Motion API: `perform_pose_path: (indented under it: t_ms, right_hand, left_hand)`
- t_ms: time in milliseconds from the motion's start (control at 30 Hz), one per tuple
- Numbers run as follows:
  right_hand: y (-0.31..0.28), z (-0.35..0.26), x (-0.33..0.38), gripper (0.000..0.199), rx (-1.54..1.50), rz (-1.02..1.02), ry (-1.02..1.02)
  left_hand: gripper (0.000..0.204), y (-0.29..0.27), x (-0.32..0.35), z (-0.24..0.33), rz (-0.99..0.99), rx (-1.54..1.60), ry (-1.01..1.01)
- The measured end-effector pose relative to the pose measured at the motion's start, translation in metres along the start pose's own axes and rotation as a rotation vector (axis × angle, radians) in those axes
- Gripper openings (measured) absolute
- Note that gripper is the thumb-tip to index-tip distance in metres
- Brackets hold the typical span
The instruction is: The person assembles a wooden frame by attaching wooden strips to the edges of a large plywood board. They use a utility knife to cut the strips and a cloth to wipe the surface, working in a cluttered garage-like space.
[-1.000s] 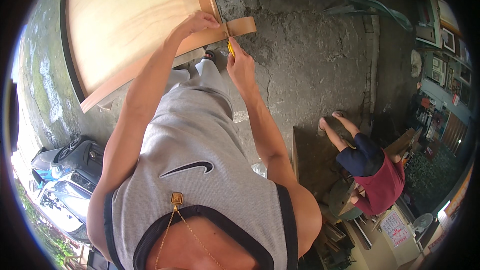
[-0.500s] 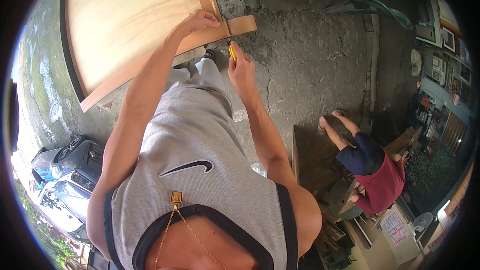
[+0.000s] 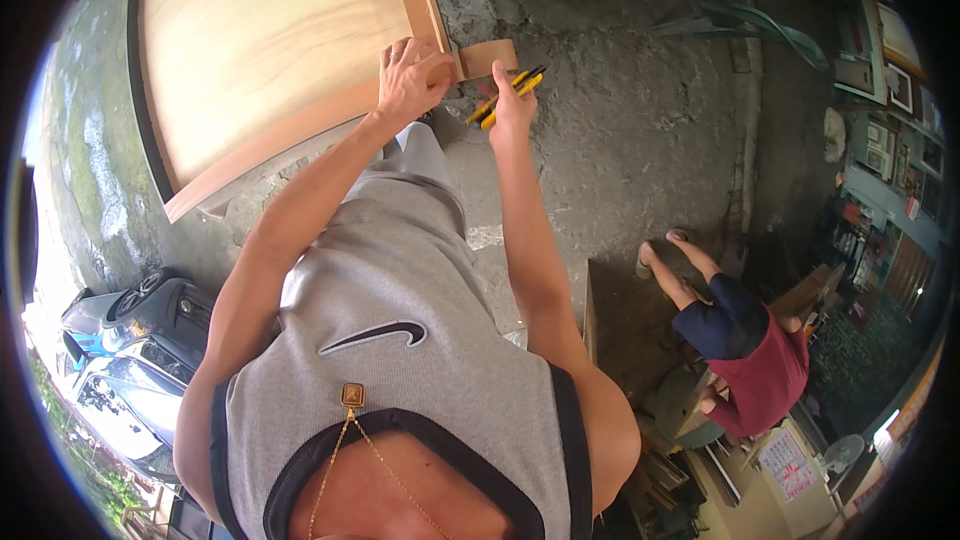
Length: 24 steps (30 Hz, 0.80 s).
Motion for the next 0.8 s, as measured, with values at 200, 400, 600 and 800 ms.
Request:
perform_pose_path:
  t_ms: [200, 400, 600, 800]
  right_hand:
    - [0.017, -0.048, -0.021, 0.038, -0.154, 0.131, -0.36]
    - [0.046, -0.106, 0.01, 0.038, 0.108, -0.243, -0.481]
    - [0.137, -0.056, 0.051, 0.031, 0.159, -0.731, -0.206]
    - [0.229, 0.011, 0.005, 0.039, 1.288, -0.806, -0.576]
  left_hand:
    - [0.036, -0.006, -0.003, 0.001, -0.005, -0.056, -0.009]
    - [0.046, -0.027, -0.02, 0.007, -0.026, 0.573, -0.311]
    - [0.05, -0.098, -0.001, -0.027, -0.1, 1.032, -0.612]
    - [0.045, -0.165, 0.089, -0.092, 0.165, 1.005, -0.871]
Point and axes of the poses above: each hand's wrist, its own x-axis away from the middle knuckle, its own y-axis out of the palm, z = x × y, the point moved 2 cm from there along -x, towards the middle knuckle, and after that the axes turned 3 degrees about -y, right-handed, at the moved point
